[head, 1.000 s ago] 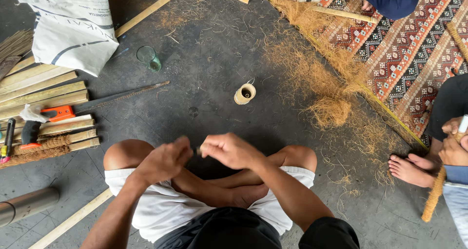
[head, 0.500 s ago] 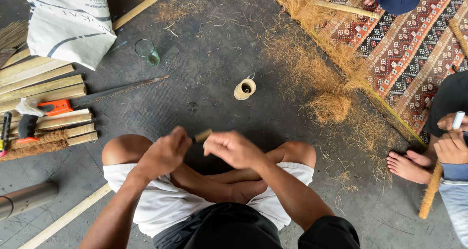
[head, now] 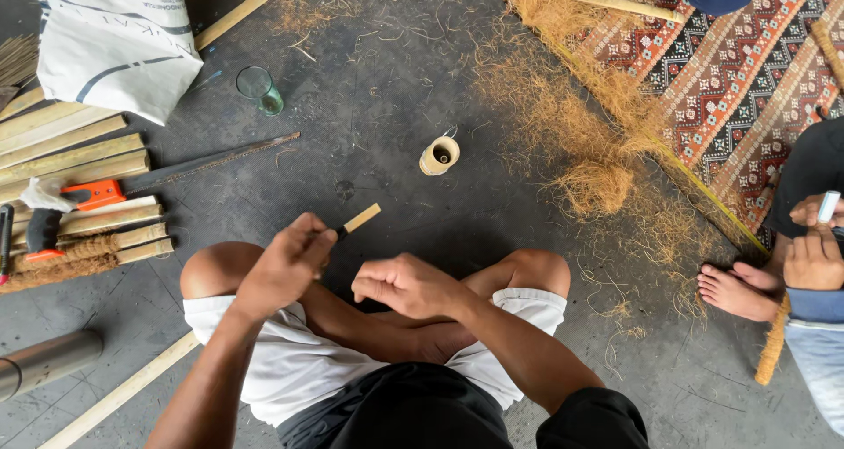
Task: The person sits on the floor holding a short bamboo tube and repeatedly presses and twists a black cylindrical insert into the bamboo opening, working it to seat the insert. They occasionally reposition the bamboo piece and continue fitting the insert by hand.
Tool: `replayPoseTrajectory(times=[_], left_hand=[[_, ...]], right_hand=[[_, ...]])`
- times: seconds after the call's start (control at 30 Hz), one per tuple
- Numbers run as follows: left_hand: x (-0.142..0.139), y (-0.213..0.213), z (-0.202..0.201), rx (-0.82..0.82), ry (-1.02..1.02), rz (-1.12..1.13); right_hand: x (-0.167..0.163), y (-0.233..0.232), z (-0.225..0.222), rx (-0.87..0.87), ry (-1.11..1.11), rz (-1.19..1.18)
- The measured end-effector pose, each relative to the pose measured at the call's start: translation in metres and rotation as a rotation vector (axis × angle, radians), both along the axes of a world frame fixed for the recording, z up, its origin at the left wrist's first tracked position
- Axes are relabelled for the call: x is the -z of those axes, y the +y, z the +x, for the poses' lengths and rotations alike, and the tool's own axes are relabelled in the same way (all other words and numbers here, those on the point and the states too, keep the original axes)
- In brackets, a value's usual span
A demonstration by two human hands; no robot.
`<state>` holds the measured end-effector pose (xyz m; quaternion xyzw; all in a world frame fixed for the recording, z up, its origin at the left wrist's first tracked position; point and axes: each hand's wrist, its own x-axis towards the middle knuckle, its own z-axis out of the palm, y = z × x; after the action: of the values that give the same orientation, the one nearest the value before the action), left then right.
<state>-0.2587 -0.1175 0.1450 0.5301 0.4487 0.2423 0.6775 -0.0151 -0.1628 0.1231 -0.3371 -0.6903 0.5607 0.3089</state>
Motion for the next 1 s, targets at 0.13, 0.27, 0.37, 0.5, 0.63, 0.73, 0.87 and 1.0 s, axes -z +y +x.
replayPoseTrajectory(times=[0.13, 0.27, 0.37, 0.5, 0.63, 0.73, 0.87, 1.0], left_hand=[[-0.003, 0.001, -0.01, 0.441, -0.107, -0.086], [-0.004, 0.002, -0.002, 0.354, 0.483, 0.205], [-0.008, 0.004, 0.002, 0.083, 0.216, 0.157], [-0.015, 0.002, -0.004, 0.414, 0.083, -0.021], [-0.011, 0.0, -0.001, 0.331, 0.488, 0.295], [-0.007, 0.001, 0.0, 0.043, 0.04, 0.054], [-0.005, 0.0, -0.002, 0.515, 0.043, 0.061], [-0.007, -0.002, -0.002, 0.243, 0.384, 0.246]], right_hand=[[-0.001, 0.007, 0.001, 0.094, -0.145, -0.172], [-0.003, 0.007, 0.003, 0.149, -0.12, -0.064], [-0.004, 0.004, 0.001, -0.037, -0.241, -0.119], [-0.001, 0.005, 0.002, 0.083, -0.054, -0.09], [0.003, 0.004, 0.004, 0.082, -0.138, -0.04], [0.004, 0.004, 0.001, -0.007, -0.119, -0.056], [0.002, 0.006, 0.0, 0.08, -0.018, -0.314], [0.002, 0.007, 0.002, 0.113, -0.138, -0.054]])
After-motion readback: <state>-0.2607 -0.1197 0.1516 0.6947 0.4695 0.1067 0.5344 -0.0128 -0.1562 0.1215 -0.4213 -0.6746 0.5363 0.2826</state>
